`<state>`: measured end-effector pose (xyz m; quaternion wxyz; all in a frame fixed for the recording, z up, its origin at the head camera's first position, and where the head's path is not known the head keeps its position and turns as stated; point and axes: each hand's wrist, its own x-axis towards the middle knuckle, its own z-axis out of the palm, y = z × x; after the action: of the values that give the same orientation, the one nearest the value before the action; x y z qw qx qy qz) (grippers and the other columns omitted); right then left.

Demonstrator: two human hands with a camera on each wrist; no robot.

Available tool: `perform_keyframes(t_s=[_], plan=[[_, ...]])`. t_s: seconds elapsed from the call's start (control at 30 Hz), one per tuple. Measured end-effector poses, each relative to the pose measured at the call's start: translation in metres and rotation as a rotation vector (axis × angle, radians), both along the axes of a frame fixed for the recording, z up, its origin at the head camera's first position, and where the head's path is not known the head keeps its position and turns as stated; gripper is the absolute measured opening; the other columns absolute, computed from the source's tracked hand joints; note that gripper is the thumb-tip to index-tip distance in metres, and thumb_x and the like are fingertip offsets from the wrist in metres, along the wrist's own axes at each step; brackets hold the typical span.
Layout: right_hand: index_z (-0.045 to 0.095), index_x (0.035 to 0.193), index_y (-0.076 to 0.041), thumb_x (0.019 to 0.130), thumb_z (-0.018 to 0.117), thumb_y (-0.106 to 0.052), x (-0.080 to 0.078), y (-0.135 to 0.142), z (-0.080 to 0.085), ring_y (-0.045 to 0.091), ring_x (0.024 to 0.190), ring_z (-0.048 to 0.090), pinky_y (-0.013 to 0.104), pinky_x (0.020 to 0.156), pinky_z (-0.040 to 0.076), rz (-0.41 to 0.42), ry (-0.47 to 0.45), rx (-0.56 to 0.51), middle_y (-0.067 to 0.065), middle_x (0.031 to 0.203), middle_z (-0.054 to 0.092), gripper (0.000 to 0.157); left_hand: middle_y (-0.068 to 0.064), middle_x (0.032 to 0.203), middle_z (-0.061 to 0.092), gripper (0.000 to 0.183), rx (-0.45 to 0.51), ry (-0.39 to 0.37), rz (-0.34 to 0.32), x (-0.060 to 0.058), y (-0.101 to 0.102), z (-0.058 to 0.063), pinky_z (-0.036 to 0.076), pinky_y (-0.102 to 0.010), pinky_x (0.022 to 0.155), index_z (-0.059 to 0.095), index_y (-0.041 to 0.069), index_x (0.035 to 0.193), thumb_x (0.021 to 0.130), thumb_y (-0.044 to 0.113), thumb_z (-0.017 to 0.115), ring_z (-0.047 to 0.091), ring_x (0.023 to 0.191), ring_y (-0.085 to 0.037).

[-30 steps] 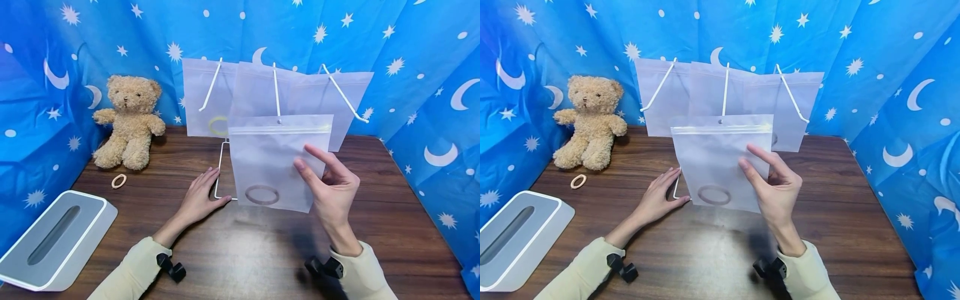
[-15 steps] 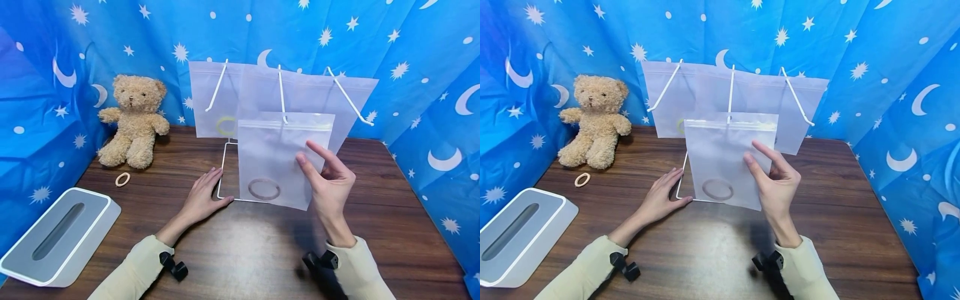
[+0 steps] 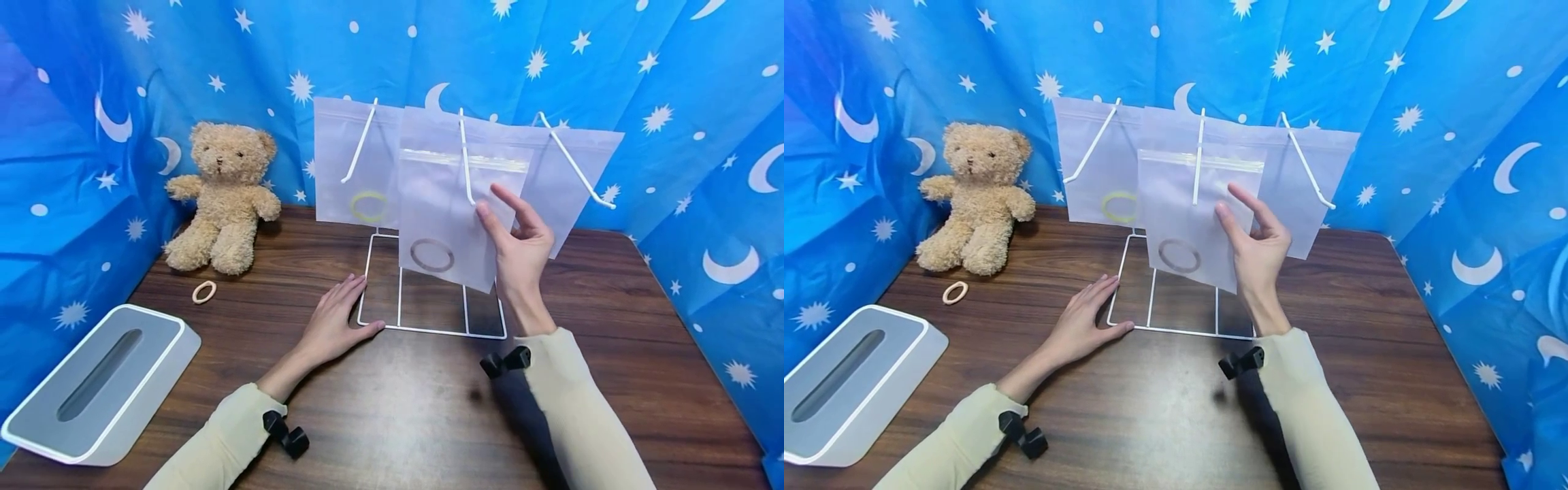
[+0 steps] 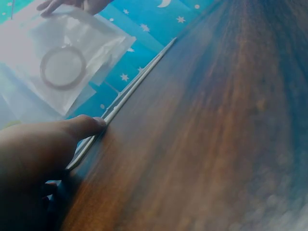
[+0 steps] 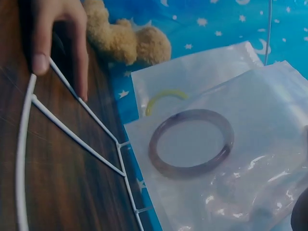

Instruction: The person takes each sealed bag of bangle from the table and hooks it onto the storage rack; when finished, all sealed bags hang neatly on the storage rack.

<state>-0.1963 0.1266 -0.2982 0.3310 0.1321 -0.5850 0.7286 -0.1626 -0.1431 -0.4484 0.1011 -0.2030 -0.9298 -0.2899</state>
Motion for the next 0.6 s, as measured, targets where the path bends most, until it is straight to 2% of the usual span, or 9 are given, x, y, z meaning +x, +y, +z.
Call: perform_keyframes(t_s=[0.07,0.13,0.23,0.33,0.43,0.57,0.6], plan=[[0.072,0.113,0.001,0.080,0.079,0.002,-0.009,0.000,0.002,0.000,0.042,0.043,0.015,0.045,0.039,0.011,-0.010,0.002,0.014,0.119,0.068,0.034,-0.010,0.152,0.039,0.089,-0.001,-0.005,0.003,0.000,0.001,-0.001,0.020,-0.048,0.115,0.043,0.003,0.147,0.083,0.060,0.068,0.027,0.144,-0.026],[0.072,0.113,0.001,0.079,0.079,0.003,-0.020,0.001,0.003,0.004,0.057,0.057,0.016,0.055,0.047,0.031,-0.018,-0.022,0.013,0.119,0.068,0.034,-0.009,0.152,0.039,0.089,-0.002,-0.006,0.005,0.000,0.002,-0.002,0.020,-0.048,0.115,0.043,0.003,0.147,0.083,0.060,0.068,0.027,0.144,-0.026],[0.073,0.113,0.000,0.078,0.079,0.004,-0.034,0.005,0.002,0.012,0.084,0.066,0.021,0.071,0.053,0.048,-0.032,-0.059,0.013,0.119,0.068,0.035,-0.009,0.152,0.039,0.088,0.002,-0.006,0.001,0.000,0.005,-0.002,0.020,-0.049,0.115,0.043,0.004,0.147,0.083,0.059,0.069,0.027,0.144,-0.026],[0.073,0.111,-0.001,0.076,0.080,0.005,-0.044,0.012,-0.004,0.016,0.086,0.067,0.022,0.071,0.054,0.055,-0.048,-0.109,0.014,0.119,0.068,0.036,-0.010,0.152,0.040,0.088,0.007,-0.004,-0.012,0.000,0.007,-0.002,0.021,-0.049,0.115,0.043,0.003,0.147,0.083,0.058,0.069,0.027,0.144,-0.026],[0.073,0.113,-0.002,0.076,0.081,0.003,-0.046,0.019,-0.008,0.014,0.081,0.068,0.022,0.069,0.054,0.071,-0.059,-0.113,0.013,0.121,0.067,0.038,-0.010,0.152,0.039,0.088,0.008,-0.006,-0.021,0.000,0.010,-0.001,0.021,-0.048,0.115,0.044,0.003,0.147,0.083,0.058,0.070,0.027,0.144,-0.026],[0.070,0.118,-0.001,0.078,0.080,0.002,-0.043,0.029,-0.010,0.013,0.065,0.066,0.021,0.063,0.052,0.144,-0.059,-0.045,0.014,0.125,0.064,0.041,-0.010,0.152,0.039,0.088,0.008,-0.005,-0.022,0.000,0.010,-0.001,0.020,-0.048,0.115,0.043,0.003,0.147,0.083,0.058,0.070,0.027,0.144,-0.026],[0.069,0.119,0.000,0.080,0.078,0.003,-0.040,0.032,-0.011,0.015,0.070,0.067,0.022,0.065,0.052,0.166,-0.045,-0.004,0.015,0.126,0.064,0.041,-0.010,0.153,0.039,0.089,0.007,-0.006,-0.021,-0.001,0.010,-0.001,0.020,-0.048,0.115,0.043,0.004,0.147,0.083,0.058,0.070,0.027,0.144,-0.026]])
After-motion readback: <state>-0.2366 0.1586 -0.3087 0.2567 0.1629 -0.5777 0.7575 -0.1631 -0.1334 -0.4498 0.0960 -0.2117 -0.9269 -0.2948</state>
